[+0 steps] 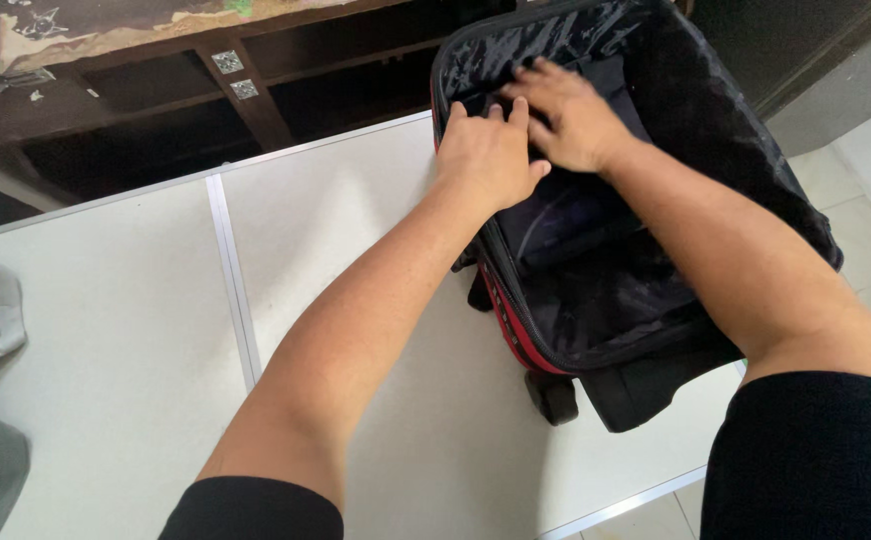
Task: The person folds a black t-shirt and a grey t-shirt with a graphic on a white table, then places the folded black shirt into a red suitcase.
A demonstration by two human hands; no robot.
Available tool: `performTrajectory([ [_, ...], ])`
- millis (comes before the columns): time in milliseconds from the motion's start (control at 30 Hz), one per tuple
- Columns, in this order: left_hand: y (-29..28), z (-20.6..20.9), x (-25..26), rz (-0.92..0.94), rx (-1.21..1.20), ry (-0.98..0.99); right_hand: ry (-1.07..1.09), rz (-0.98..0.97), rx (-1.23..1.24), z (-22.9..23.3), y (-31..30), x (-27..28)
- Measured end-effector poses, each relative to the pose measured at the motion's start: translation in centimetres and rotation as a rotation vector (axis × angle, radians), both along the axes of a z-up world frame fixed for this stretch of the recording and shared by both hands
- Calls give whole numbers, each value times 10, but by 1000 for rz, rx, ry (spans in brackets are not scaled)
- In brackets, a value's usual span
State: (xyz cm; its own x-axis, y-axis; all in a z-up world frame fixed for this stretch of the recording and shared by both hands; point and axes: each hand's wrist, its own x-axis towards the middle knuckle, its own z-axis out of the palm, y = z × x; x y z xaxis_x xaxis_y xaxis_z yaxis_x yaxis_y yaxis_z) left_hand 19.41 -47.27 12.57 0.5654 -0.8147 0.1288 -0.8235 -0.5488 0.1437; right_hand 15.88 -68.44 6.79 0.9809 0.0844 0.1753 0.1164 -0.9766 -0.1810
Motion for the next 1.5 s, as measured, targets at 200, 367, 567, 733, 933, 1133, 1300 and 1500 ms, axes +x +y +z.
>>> performTrajectory([
  [200,6,39,-9,-53,524,33,203,-308,-203,-17,-41,-12],
  [367,8,44,-13,-34,508,50,337,-378,-178,-19,-36,-6],
  [567,9,35,-8,-31,423,92,451,-528,-314,42,-38,-14],
  [733,8,32,-9,-27,370,63,803,-961,244,57,-36,-34],
  [933,7,30,-6,-19,330,78,820,-961,288,33,-44,-31],
  [1133,3,26,-7,-8,320,57,875,-896,224,35,-31,-24],
  [1300,4,32,-10,-23,409,67,408,-780,-202,46,-21,-21],
  [1500,2,39,-13,-56,665,-13,367,-402,-167,-21,-35,-4],
])
